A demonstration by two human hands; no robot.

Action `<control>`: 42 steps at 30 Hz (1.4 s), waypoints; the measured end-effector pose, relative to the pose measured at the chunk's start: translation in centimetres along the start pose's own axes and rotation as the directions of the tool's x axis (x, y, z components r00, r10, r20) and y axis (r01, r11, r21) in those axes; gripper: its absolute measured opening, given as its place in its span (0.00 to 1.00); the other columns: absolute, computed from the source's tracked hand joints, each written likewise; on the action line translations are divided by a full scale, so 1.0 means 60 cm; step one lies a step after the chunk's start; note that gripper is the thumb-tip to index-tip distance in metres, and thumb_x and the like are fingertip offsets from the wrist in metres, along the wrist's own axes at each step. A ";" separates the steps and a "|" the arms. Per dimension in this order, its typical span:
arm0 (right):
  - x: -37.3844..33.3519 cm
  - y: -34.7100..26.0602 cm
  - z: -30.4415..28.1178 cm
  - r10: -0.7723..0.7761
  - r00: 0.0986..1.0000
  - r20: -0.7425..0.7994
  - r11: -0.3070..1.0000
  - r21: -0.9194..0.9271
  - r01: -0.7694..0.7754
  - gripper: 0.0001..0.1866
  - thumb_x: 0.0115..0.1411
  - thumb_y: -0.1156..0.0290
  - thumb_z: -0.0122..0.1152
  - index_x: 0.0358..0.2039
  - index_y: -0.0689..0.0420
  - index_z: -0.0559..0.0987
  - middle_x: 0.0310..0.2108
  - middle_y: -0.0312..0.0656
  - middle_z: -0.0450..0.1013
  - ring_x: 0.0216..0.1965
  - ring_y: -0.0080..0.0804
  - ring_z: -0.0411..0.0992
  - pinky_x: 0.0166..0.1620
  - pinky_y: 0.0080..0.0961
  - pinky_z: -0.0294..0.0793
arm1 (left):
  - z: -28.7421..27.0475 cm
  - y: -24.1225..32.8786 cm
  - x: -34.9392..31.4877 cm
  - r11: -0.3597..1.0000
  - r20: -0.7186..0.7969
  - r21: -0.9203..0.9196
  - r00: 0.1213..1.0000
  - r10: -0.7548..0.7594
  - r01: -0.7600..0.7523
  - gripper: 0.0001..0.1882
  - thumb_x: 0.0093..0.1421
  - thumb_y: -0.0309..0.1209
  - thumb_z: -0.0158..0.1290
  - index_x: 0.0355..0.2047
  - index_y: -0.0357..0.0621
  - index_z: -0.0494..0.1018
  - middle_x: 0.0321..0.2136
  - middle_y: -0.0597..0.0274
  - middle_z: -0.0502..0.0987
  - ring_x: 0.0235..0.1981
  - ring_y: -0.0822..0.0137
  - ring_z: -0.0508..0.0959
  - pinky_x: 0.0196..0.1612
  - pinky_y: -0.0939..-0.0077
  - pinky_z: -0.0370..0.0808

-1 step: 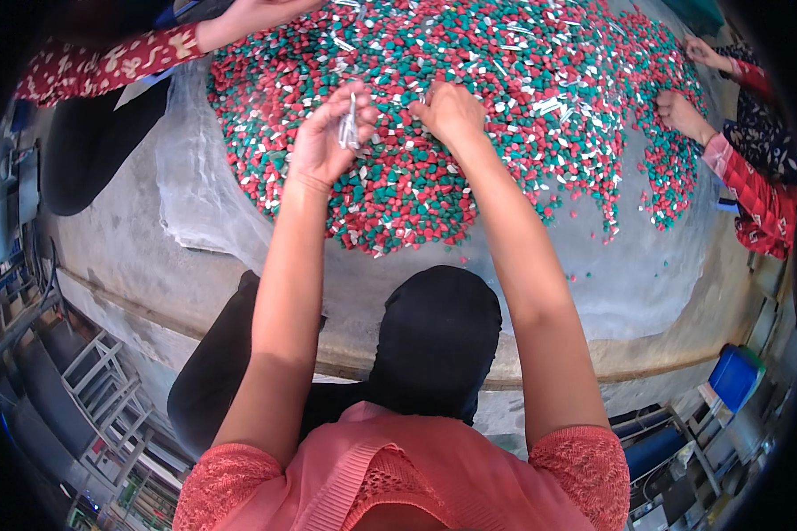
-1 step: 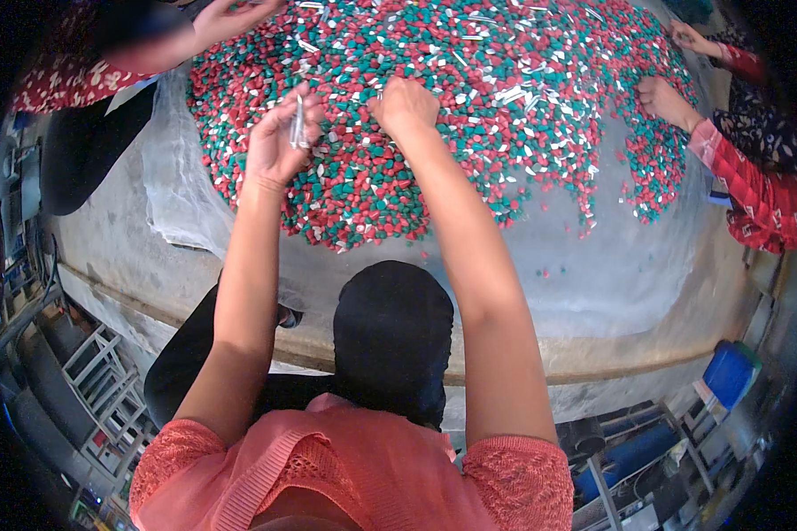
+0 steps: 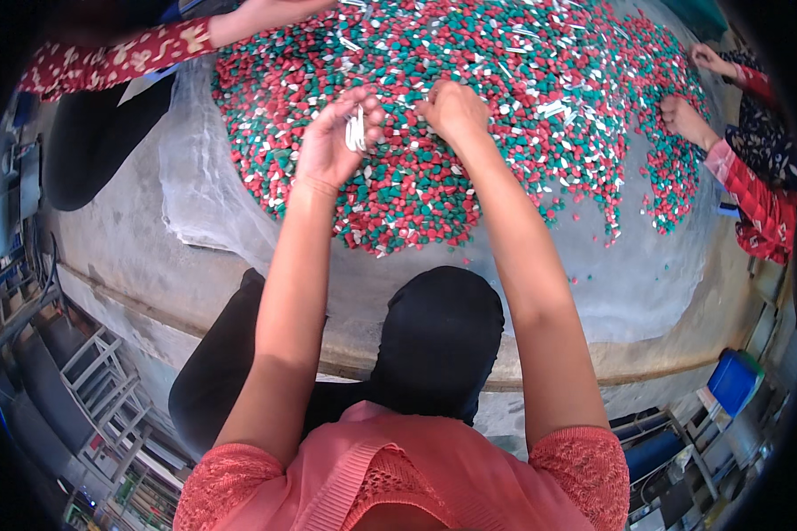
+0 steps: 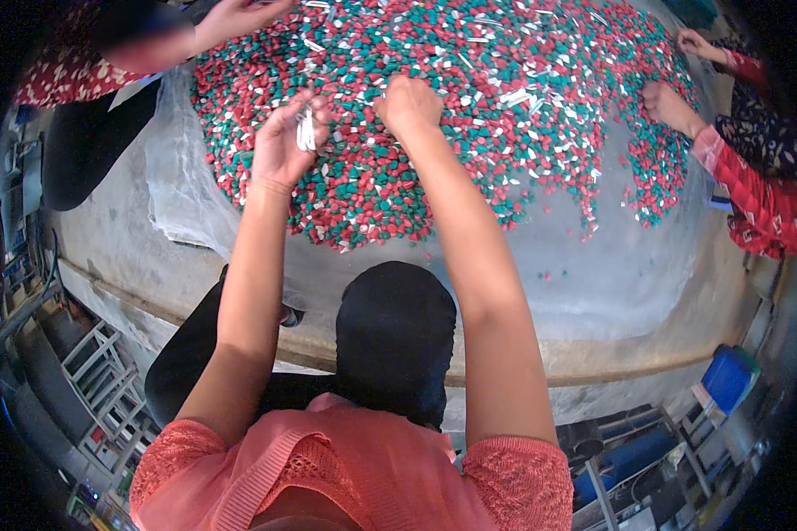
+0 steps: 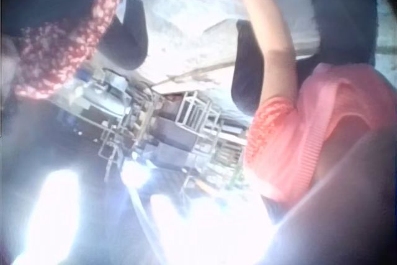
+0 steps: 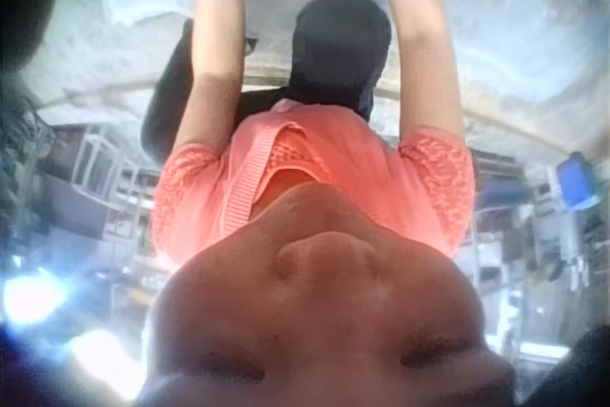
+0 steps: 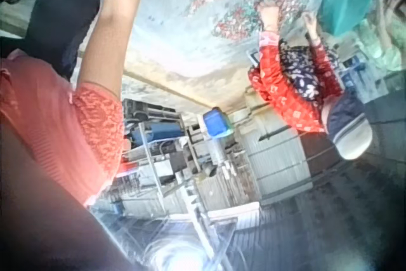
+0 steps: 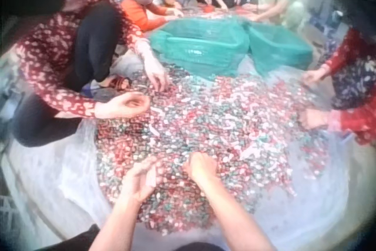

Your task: The person sits on the floor and sorts small white plastic caps from a large pile of mixed red, green, and white caps spread on a sheet. They repeatedly pick white caps from the pile and transfer them into their left hand, accumulating a small stack of white caps.

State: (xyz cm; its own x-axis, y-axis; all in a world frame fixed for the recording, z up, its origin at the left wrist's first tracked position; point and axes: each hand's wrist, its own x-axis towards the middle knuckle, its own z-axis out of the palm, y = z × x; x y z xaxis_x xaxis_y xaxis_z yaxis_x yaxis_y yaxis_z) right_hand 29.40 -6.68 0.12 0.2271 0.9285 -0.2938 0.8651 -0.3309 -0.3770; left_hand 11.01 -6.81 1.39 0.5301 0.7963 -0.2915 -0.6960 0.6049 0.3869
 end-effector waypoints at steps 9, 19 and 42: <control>-0.112 -0.104 -0.084 -0.370 0.925 -0.082 0.926 0.048 0.375 0.11 0.48 0.70 0.52 0.31 0.63 0.73 0.33 0.52 0.72 0.35 0.47 0.73 0.37 0.39 0.74 | 0.061 -0.081 -0.008 0.988 -0.373 -0.108 0.926 0.063 -0.111 0.27 0.64 0.51 0.28 0.43 0.42 0.65 0.40 0.54 0.71 0.45 0.60 0.71 0.48 0.64 0.67; -0.131 0.178 -0.090 0.219 0.974 0.048 0.902 0.371 -0.221 0.28 0.47 0.57 0.63 0.45 0.61 0.71 0.35 0.48 0.74 0.36 0.35 0.74 0.40 0.28 0.72 | 0.002 -0.063 -0.011 0.899 -0.202 -0.426 0.979 0.012 -0.099 0.17 0.64 0.43 0.35 0.29 0.43 0.64 0.21 0.66 0.61 0.21 0.73 0.61 0.20 0.82 0.59; -0.037 0.204 -0.143 0.188 0.825 -0.533 0.708 0.655 0.262 0.09 0.52 0.69 0.59 0.34 0.56 0.79 0.29 0.37 0.75 0.30 0.23 0.71 0.36 0.20 0.70 | 0.017 0.096 -0.070 0.887 -0.117 -0.367 0.960 0.254 -0.280 0.17 0.64 0.40 0.29 0.33 0.40 0.62 0.27 0.62 0.63 0.27 0.68 0.62 0.25 0.79 0.61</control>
State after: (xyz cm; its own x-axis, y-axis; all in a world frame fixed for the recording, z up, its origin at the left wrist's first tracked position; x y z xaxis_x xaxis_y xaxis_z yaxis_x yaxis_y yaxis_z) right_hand 43.34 -11.33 3.68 0.5882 0.7937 0.1553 0.3794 -0.1012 -0.9197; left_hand 5.27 -6.67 5.75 0.2754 0.9186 -0.2835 -0.9434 0.3149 0.1038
